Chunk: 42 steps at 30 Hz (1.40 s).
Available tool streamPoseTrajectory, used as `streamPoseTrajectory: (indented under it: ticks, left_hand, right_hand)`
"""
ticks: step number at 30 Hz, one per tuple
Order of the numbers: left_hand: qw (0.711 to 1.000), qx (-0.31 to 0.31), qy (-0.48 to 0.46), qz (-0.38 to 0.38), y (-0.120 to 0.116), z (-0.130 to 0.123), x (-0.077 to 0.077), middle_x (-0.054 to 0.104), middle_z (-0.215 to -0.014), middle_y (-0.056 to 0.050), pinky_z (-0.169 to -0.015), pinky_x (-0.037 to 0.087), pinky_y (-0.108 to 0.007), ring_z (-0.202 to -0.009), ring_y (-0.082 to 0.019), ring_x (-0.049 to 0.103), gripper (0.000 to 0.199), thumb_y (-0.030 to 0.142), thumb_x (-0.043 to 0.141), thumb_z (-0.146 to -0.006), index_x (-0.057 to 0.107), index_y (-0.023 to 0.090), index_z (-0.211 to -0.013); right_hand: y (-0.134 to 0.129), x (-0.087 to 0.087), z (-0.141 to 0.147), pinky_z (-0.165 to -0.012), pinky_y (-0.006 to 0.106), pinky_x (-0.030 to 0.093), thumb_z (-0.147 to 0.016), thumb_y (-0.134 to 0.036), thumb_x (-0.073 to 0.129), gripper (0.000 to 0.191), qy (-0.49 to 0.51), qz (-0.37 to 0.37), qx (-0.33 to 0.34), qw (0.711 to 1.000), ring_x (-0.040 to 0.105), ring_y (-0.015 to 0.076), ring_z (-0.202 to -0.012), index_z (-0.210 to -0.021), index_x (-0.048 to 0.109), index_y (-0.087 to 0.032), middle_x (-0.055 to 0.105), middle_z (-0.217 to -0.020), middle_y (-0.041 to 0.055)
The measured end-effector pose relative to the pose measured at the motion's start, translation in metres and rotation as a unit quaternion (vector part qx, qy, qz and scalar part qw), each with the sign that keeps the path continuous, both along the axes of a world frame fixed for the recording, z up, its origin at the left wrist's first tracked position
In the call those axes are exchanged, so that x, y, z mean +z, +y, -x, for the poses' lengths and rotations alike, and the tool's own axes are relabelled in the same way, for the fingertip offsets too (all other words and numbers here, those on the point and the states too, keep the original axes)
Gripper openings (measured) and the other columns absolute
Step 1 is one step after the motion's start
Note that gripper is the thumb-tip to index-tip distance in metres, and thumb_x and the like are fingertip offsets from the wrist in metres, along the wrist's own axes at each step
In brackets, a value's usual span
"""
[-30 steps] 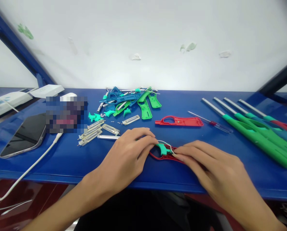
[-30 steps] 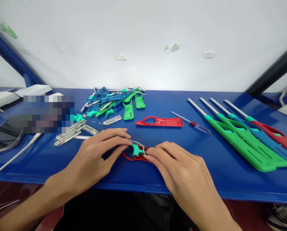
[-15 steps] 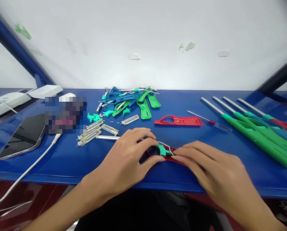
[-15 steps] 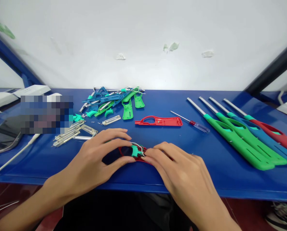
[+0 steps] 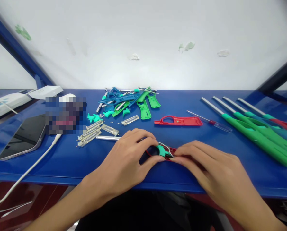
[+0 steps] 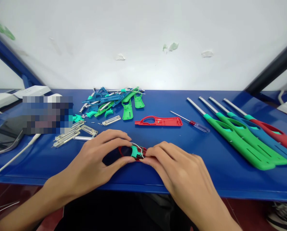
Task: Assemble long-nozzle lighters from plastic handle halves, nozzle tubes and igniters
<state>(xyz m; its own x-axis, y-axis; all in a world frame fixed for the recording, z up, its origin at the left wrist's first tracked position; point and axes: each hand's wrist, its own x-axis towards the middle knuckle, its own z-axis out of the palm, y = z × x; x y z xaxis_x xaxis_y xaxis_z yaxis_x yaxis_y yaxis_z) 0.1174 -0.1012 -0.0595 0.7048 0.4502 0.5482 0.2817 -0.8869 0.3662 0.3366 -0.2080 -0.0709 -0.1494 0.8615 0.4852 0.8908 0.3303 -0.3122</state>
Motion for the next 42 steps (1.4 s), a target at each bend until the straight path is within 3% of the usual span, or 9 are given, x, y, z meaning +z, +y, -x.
streamPoseTrajectory:
  ticks: [6, 11, 20, 29, 34, 42]
  left_hand:
    - [1.000, -0.007, -0.002, -0.001, 0.001, 0.000, 0.001, 0.072, -0.114, -0.010, -0.096, 0.057, -0.041, -0.105, -0.023, 0.066, 0.014, 0.027, 0.071, -0.099, 0.072, 0.016, -0.108]
    - [0.998, -0.052, 0.015, -0.017, 0.000, 0.001, 0.005, 0.069, -0.115, -0.010, -0.103, 0.053, -0.038, -0.114, -0.022, 0.061, 0.012, 0.020, 0.064, -0.103, 0.074, 0.016, -0.109]
    - [0.993, -0.071, 0.061, -0.066, -0.002, 0.000, 0.011, 0.068, -0.115, -0.011, -0.099, 0.052, -0.039, -0.113, -0.023, 0.062, 0.018, 0.015, 0.058, -0.105, 0.075, 0.013, -0.112]
    - [0.982, -0.062, 0.112, -0.139, -0.007, 0.000, 0.015, 0.069, -0.114, -0.012, -0.095, 0.052, -0.044, -0.111, -0.028, 0.061, 0.023, 0.018, 0.054, -0.108, 0.073, 0.008, -0.116]
    - [0.983, -0.066, 0.115, -0.130, -0.005, 0.001, 0.013, 0.067, -0.114, -0.012, -0.098, 0.053, -0.044, -0.113, -0.028, 0.059, 0.022, 0.017, 0.054, -0.107, 0.073, 0.007, -0.114]
    - [0.992, -0.061, 0.071, -0.081, -0.005, 0.001, 0.008, 0.066, -0.119, -0.013, -0.108, 0.046, -0.040, -0.126, -0.026, 0.056, 0.017, 0.015, 0.060, -0.104, 0.073, 0.009, -0.113]
  right_hand:
    - [-0.002, 0.000, -0.001, -0.075, 0.027, 0.049, -0.108, -0.036, 0.057, 0.009, 0.025, 0.028, -0.014, 0.999, 0.071, 0.0126, -0.081, -0.104, 0.063, -0.030, 0.073, -0.099, -0.0055]
    - [0.002, 0.001, -0.002, -0.069, 0.027, 0.047, -0.107, -0.036, 0.057, 0.008, 0.011, 0.031, -0.010, 0.999, 0.071, 0.0127, -0.078, -0.102, 0.060, -0.030, 0.072, -0.095, -0.0060]
    - [0.007, -0.001, -0.005, -0.062, 0.027, 0.045, -0.105, -0.050, 0.058, 0.023, 0.019, 0.055, -0.045, 0.997, 0.067, 0.0119, -0.066, -0.095, 0.064, -0.029, 0.072, -0.089, -0.0061]
    - [0.001, -0.001, 0.001, -0.075, 0.028, 0.049, -0.111, -0.033, 0.047, 0.023, -0.004, 0.023, -0.020, 1.000, 0.071, 0.0145, -0.081, -0.106, 0.069, -0.029, 0.073, -0.099, -0.0019]
    - [-0.002, -0.002, 0.003, -0.076, 0.029, 0.049, -0.107, -0.038, 0.058, 0.010, 0.024, 0.025, -0.036, 0.999, 0.071, 0.0137, -0.084, -0.109, 0.067, -0.033, 0.074, -0.102, -0.0054]
    - [-0.003, -0.003, 0.005, -0.070, 0.030, 0.047, -0.102, -0.038, 0.067, 0.011, 0.006, 0.014, -0.032, 0.999, 0.070, 0.0152, -0.084, -0.110, 0.062, -0.035, 0.074, -0.102, -0.0082]
